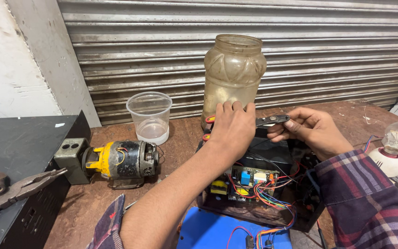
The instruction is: The person repairs an electronic device on a workbench, using pliers to loosen and remove fasteners from its casing and repositioning internal wires and components. They set tools and small parts on the bench and continue working on the opened unit by hand.
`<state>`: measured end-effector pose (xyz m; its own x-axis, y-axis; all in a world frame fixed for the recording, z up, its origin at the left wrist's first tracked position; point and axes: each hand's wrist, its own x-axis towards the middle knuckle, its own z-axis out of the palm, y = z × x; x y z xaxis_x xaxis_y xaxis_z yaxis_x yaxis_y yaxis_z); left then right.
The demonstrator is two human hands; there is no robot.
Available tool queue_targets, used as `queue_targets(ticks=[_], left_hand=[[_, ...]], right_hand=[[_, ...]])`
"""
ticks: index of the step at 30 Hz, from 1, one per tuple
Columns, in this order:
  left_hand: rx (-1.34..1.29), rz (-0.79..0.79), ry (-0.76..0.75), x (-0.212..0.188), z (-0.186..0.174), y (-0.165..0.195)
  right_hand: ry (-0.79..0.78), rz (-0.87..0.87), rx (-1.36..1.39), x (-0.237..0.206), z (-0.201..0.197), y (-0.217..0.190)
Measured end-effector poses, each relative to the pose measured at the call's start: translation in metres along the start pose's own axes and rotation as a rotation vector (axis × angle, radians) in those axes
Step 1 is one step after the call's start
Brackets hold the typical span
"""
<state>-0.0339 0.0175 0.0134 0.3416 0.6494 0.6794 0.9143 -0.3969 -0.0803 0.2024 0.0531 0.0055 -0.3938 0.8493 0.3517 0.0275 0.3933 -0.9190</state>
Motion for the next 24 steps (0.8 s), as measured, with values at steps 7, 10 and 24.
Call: queue_targets(ticks=[7,10,24], left_hand=[[-0.056,-0.029,0.027,0.004,0.000,-0.010],[-0.068,-0.043,-0.044,0.008,0.001,-0.006],[0.367,-0.006,0.124,0.000,0.022,-0.013]], right_hand=[[-0.027,-0.040,-0.078,0.004,-0.003,0.007],[-0.027,-0.064,-0.153,0.006,-0.004,0.013],[0.309,0.051,0.135,-0.011,0.068,0.022]])
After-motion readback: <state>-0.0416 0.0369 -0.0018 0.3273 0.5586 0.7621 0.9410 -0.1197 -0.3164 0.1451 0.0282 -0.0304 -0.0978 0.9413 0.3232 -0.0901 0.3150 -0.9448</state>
